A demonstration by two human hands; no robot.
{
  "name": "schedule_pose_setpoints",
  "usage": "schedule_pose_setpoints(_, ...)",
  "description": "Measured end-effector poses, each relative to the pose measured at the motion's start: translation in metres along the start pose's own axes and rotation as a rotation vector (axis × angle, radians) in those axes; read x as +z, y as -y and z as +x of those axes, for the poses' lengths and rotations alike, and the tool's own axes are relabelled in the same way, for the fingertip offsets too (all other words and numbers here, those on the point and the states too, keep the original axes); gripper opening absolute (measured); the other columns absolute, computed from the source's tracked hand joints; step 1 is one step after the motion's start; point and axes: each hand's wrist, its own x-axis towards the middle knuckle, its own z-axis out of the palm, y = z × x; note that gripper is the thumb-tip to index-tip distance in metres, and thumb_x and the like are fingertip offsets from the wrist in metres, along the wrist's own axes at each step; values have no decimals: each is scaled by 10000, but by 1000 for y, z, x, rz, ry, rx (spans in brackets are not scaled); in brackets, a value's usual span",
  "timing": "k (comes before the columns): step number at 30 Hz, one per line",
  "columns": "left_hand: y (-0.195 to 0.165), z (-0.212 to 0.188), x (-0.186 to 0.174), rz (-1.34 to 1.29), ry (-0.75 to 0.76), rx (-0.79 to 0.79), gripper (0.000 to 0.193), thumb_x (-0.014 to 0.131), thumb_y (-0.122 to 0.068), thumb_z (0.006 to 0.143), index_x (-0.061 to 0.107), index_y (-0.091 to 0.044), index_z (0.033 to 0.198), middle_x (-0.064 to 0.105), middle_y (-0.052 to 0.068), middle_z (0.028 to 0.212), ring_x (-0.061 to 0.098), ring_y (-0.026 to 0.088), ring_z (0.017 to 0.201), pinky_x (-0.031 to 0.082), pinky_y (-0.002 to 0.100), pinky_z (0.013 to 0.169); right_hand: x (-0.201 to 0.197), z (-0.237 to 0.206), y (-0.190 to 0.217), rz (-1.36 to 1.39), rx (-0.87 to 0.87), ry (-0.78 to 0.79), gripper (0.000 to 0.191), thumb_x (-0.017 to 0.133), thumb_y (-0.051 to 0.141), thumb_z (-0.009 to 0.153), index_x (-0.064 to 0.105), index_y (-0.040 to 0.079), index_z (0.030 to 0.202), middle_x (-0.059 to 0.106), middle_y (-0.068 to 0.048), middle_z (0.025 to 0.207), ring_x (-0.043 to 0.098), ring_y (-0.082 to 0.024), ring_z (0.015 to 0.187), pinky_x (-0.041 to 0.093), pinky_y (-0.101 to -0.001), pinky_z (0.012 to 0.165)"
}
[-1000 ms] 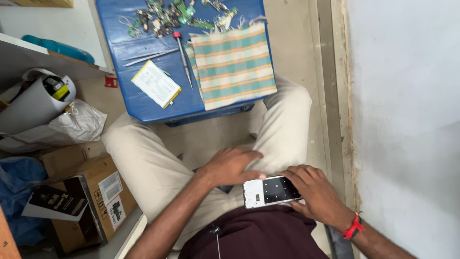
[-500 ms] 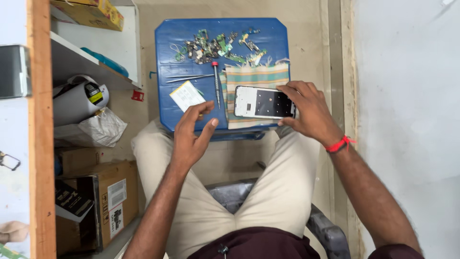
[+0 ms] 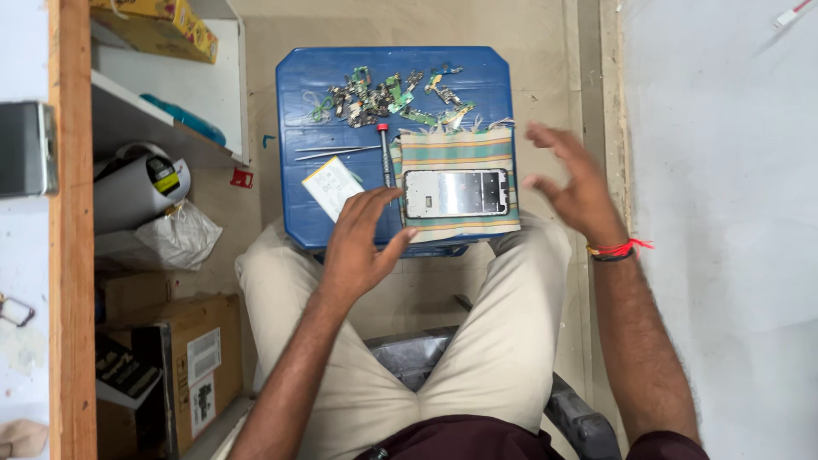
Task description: The person folds a striped cloth and wipes a disassembled smartphone, then uses a metal pry tool to work around the edge of the phone frame on a small blue stool, with a battery and scattered circuit boards nearby. At the end they press the power button of another phone and hold it up while its screen lights up.
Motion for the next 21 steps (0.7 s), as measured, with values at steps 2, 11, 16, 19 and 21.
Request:
schedule_pose_setpoints(2, 1, 16, 15, 85, 41, 59, 659, 831, -260, 841, 558, -38, 1397, 588, 179, 1420, 520, 373, 1328, 420, 480, 1106, -3, -4, -1, 95, 105, -52, 655, 790, 259, 899, 575, 146, 1507, 660, -89, 1403, 640, -266, 1281, 513, -384, 1127)
schedule_pose_setpoints(11, 11, 44, 50, 326, 176, 70, 912, 873, -347, 732, 466, -60, 1496, 549, 143, 1414, 451, 314, 1376, 271, 505, 1195, 45, -17, -3, -19, -204, 120, 914, 801, 232, 850, 315, 57, 1604, 547, -152, 1515, 499, -344, 1422, 373, -454, 1199)
schedule_pose_setpoints(16, 21, 42, 50, 272, 162, 56, 940, 888, -398, 702, 473, -57, 1473, 575, 130, 1365, 472, 282, 1341, 246, 527, 1211, 55, -26, -10, 184, -87, 94, 890, 777, 236, 891, 295, 74, 1622, 472, -146, 1605, 424, -303, 1522, 315, -430, 1270)
schedule_pose_setpoints(19, 25, 39, 53, 283, 157, 58, 917, 877, -412, 712, 488, -65, 1466, 576, 120, 1389, 471, 275, 1351, 257, 516, 1216, 58, -27, -13, 158, -70, 90, 896, 777, 229, 885, 294, 66, 1622, 449, -155, 1625, 379, -308, 1547, 282, -437, 1281)
schedule_pose_setpoints(21, 27, 37, 55, 284, 133, 63, 901, 867, -425, 714, 498, -72, 1457, 578, 108, 1402, 469, 274, 1351, 255, 516, 1216, 58, -25, -15, 136, -80, 106, 898, 774, 237, 891, 290, 68, 1629, 455, -147, 1628, 395, -307, 1547, 289, -438, 1289)
